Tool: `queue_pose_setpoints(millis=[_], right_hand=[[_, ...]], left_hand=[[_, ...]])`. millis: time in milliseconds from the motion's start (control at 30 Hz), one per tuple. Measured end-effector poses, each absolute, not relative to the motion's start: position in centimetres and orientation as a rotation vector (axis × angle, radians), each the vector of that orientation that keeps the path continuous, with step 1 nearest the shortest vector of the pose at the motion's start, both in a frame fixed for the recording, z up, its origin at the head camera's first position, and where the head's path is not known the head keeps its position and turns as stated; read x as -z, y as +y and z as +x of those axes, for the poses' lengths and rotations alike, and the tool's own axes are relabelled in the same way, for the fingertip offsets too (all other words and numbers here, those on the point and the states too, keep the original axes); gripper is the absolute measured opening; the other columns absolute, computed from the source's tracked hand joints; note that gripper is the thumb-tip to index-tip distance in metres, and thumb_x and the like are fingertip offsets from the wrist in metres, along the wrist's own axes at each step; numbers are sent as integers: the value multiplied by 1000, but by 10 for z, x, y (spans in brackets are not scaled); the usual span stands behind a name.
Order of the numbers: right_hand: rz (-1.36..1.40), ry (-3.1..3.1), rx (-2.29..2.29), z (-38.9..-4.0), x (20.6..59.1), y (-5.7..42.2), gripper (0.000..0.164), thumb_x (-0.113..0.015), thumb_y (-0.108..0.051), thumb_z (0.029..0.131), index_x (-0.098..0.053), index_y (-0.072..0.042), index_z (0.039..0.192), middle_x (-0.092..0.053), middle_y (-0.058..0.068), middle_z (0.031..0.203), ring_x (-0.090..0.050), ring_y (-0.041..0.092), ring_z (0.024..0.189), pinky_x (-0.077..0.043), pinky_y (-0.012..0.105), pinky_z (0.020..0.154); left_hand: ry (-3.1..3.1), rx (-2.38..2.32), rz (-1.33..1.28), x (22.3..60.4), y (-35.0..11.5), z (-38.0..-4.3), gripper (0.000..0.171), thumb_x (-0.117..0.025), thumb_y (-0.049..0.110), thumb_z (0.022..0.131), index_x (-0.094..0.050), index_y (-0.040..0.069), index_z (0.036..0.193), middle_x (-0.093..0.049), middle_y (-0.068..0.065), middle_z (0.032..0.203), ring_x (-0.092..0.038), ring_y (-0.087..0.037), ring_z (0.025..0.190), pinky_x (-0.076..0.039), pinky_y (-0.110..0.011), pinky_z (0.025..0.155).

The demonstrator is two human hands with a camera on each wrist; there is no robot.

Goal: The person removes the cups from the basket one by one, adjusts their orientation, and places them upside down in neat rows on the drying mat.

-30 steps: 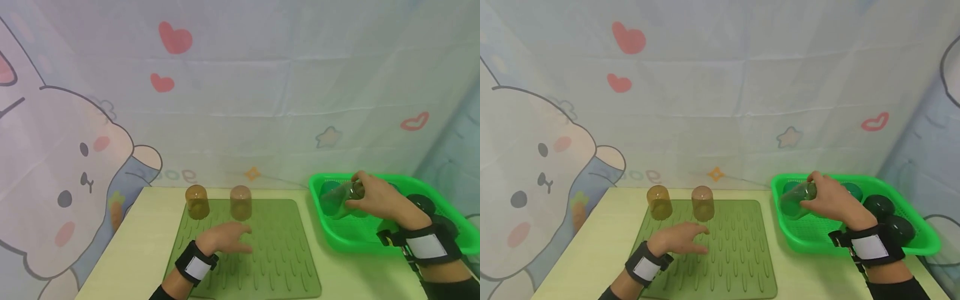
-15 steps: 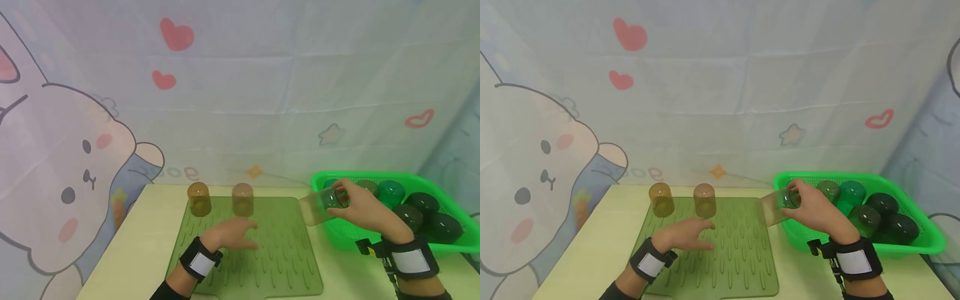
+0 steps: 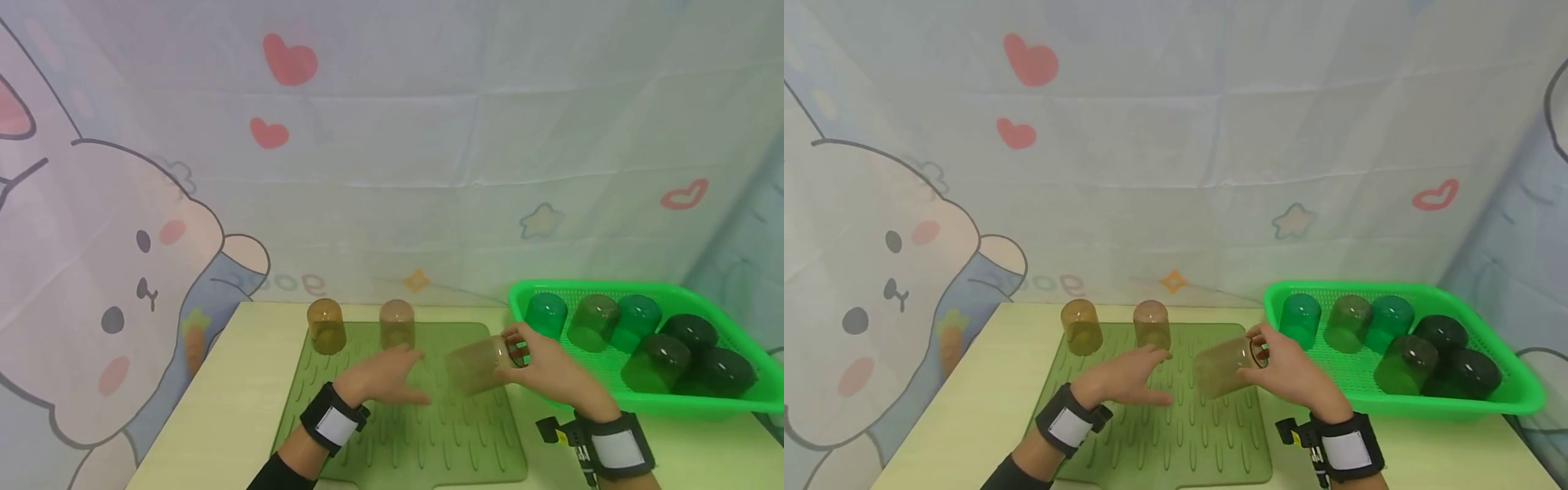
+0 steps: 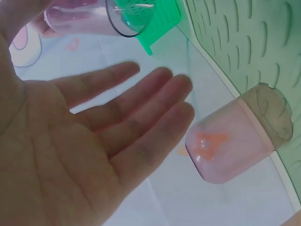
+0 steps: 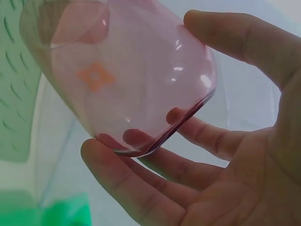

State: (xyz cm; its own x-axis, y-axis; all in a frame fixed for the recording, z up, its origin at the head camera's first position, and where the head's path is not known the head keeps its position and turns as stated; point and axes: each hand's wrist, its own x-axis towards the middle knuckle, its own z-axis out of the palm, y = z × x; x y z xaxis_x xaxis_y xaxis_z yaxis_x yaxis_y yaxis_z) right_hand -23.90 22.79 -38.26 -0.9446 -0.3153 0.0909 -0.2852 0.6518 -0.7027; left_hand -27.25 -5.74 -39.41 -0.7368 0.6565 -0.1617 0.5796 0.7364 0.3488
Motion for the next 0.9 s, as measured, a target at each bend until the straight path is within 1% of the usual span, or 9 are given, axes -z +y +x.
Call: queue_pose_setpoints(millis=[100, 233, 367, 500, 667, 833, 900], right_hand=[[-503, 2771, 1251, -239, 393, 220, 57, -73, -27, 84, -43, -1, 125, -53, 17, 120, -57, 31, 104, -52, 35, 74], [-513, 2680, 1383, -240, 406, 211, 57, -73, -24, 85, -43, 1, 126, -52, 19, 121, -56, 34, 107, -53, 36, 76], [-529, 2589, 1495, -239, 416, 204, 58, -72, -23, 86, -41, 3, 127, -49, 22, 124, -54, 37, 109, -53, 37, 77], [-526, 2536, 1555, -238, 423, 200, 57, -71, -21, 87, -40, 2, 128, -47, 23, 126, -53, 39, 111, -53, 37, 78], [-542, 2490, 1586, -237, 425, 198, 55, -70, -21, 88, -41, 2, 128, -46, 23, 128, -52, 39, 112, -52, 38, 80], [-589, 2434, 1624, -238, 425, 195, 51, -66, -16, 90, -40, 3, 129, -46, 25, 128, -52, 39, 112, -52, 37, 81], [-598, 2416, 1628, -238, 424, 195, 51, -66, -17, 90, -40, 3, 129, -45, 25, 128, -51, 39, 112, -51, 35, 81]], left_hand=[[2697, -392, 957, 393, -54, -273, 85, -66, 53, 83, -33, 7, 146, -34, -16, 147, -37, -28, 132, -39, -40, 102], [2738, -381, 965, 396, -50, -275, 91, -68, 59, 78, -35, 8, 145, -37, -15, 144, -43, -25, 127, -44, -39, 97], [2753, -382, 983, 399, -45, -276, 92, -73, 58, 74, -39, 7, 142, -41, -12, 139, -47, -23, 121, -47, -36, 92], [2755, -392, 1005, 399, -41, -275, 91, -77, 54, 71, -41, 6, 140, -43, -12, 137, -48, -23, 119, -48, -36, 91], [2750, -415, 1049, 398, -38, -274, 87, -80, 50, 69, -45, 5, 136, -47, -10, 130, -51, -20, 111, -49, -31, 85], [2724, -430, 1073, 397, -36, -275, 75, -80, 47, 71, -51, 8, 128, -50, -6, 119, -52, -16, 100, -49, -27, 77], [2721, -429, 1085, 397, -36, -275, 71, -80, 46, 71, -53, 8, 125, -51, -5, 115, -52, -15, 97, -49, -26, 75]])
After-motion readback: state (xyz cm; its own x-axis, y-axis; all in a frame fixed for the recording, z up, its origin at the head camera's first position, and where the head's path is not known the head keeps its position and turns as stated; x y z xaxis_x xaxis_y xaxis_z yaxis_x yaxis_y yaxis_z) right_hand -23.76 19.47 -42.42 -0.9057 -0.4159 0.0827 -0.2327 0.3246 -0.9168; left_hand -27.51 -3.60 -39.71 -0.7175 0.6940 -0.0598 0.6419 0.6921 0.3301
